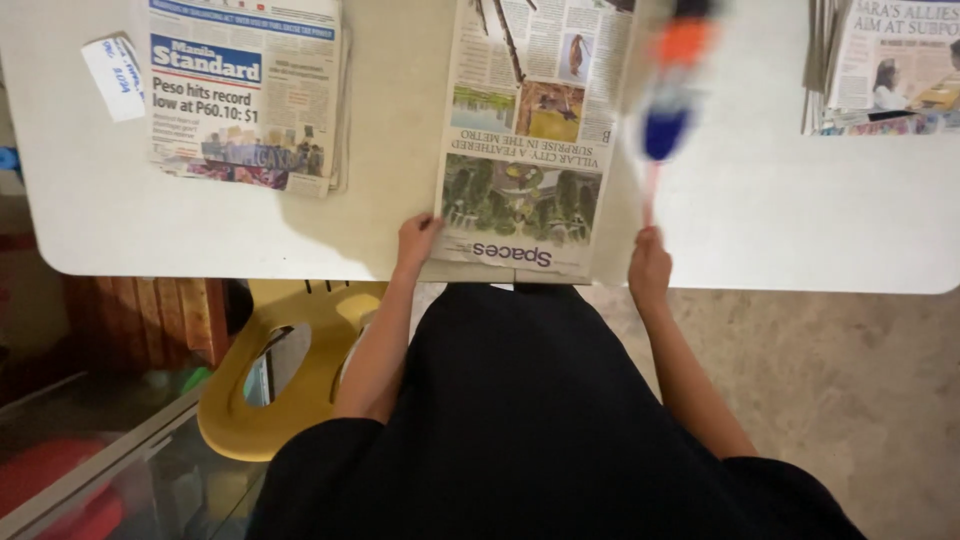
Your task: Dusting and organizing stacks of newspapers on a table using a feather duster.
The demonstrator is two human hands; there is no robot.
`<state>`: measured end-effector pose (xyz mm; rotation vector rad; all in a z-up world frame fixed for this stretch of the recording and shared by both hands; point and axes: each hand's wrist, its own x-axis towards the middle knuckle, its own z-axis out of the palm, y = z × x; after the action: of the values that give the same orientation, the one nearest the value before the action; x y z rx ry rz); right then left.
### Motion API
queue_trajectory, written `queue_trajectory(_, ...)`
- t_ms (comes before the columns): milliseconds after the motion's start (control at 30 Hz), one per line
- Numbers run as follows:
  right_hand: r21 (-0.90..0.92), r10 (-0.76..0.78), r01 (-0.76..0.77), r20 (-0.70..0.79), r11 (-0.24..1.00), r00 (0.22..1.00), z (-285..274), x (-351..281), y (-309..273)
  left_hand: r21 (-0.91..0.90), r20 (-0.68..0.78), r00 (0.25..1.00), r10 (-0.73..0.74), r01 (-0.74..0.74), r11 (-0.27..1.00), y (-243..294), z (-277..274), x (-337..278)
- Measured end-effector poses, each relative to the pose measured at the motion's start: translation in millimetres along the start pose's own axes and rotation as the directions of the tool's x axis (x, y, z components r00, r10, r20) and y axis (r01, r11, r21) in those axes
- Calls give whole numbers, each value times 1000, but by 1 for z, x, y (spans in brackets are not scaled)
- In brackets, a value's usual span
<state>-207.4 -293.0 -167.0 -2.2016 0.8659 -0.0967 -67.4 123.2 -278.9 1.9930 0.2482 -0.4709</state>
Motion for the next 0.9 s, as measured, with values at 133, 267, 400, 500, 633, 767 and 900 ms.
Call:
queue_trajectory(133,-380,-289,383,282,842,915,36,47,41,22,12,997,74,-74,997,10,-4,-17)
queue_trajectory(267,-438,42,73,248,896,968,58,127,49,25,85,995,-45,43,999,23,-2,-27)
queue_trajectory(400,-175,-109,113,32,978,993,68,143,58,-77,45,992,121,-117,990,0,9,-12)
queue_trajectory(500,-223,-360,415,251,882,899,34,55,31,-58,98,989,-110,116,992,23,7,-14)
queue_trajectory(633,-473,-96,425,573,772,814,-1,-18,92,125,-54,961,270,-262,957,-15,19,6)
queue_trajectory(767,-223,-289,341,235,913,928,-15,-25,159,-34,75,996,-47,49,998,17,7,-5)
queue_trajectory(900,-40,-124,125,18,991,992,7,-14,86,27,26,998,57,-58,998,12,9,-3)
